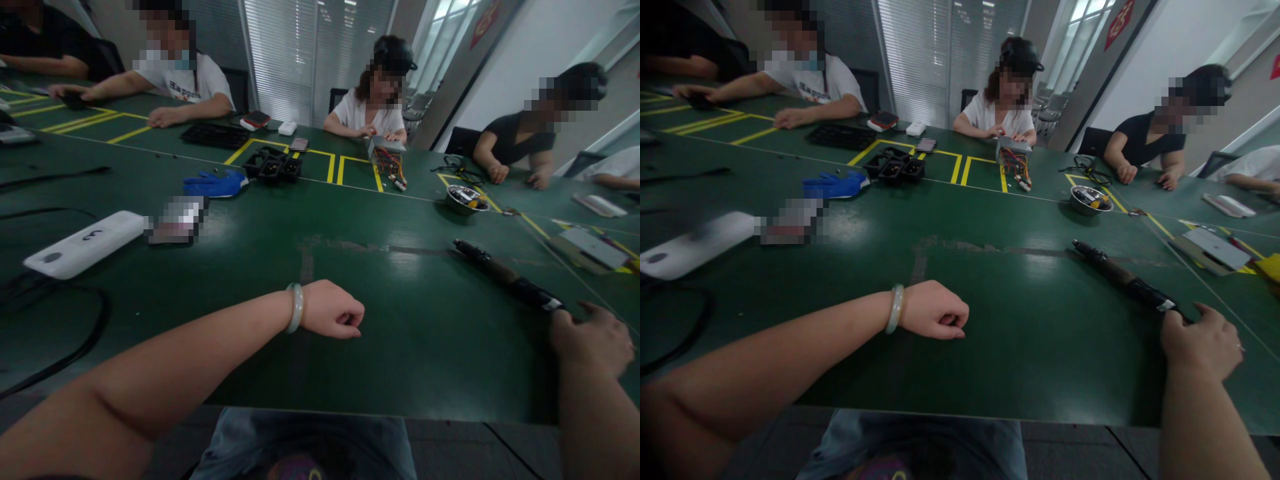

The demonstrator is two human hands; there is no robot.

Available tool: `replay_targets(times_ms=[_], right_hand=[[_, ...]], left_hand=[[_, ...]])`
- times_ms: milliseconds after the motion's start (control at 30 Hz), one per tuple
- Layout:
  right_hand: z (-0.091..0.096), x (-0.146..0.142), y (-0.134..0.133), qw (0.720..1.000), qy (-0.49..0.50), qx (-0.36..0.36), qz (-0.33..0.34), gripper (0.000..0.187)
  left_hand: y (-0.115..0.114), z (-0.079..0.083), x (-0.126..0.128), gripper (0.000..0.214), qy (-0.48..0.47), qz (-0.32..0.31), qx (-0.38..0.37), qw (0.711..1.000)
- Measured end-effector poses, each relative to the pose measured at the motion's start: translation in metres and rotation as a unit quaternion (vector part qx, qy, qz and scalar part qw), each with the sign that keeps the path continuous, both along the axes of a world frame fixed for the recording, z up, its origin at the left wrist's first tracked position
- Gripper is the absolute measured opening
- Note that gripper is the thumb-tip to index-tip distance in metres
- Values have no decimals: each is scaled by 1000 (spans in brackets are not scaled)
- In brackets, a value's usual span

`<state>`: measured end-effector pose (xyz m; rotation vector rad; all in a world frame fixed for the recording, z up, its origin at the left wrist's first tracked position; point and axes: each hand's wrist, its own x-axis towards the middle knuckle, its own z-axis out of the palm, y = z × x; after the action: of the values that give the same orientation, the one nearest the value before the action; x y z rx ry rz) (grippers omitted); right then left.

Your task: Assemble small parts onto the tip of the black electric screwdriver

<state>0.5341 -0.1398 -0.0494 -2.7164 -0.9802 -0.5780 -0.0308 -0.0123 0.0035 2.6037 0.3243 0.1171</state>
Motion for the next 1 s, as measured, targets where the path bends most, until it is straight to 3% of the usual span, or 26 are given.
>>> replay_targets(times_ms=[133,267,367,467,667,767,900,1000], right_hand=[[6,-41,36,997,72,0,41,71],[12,-54,67,990,140,25,0,73],[15,-64,87,988,148,30,9,70],[19,-94,109,990,131,12,50,65],[26,-203,154,971,108,-6,215,64],[29,-263,161,947,96,-3,306,61],[35,-341,147,901,108,-16,420,50],[38,-388,126,865,130,-37,483,42]], left_hand=[[0,0,0,19,7,0,3,1000],[0,0,2,19,7,6,8,1000],[0,-2,3,19,3,8,9,1000],[0,-3,3,19,-2,7,11,1000],[0,-3,3,18,-7,-1,19,1000],[0,3,2,24,-66,17,61,996],[4,10,0,41,-181,156,129,962],[8,10,-2,45,-204,247,144,936]])
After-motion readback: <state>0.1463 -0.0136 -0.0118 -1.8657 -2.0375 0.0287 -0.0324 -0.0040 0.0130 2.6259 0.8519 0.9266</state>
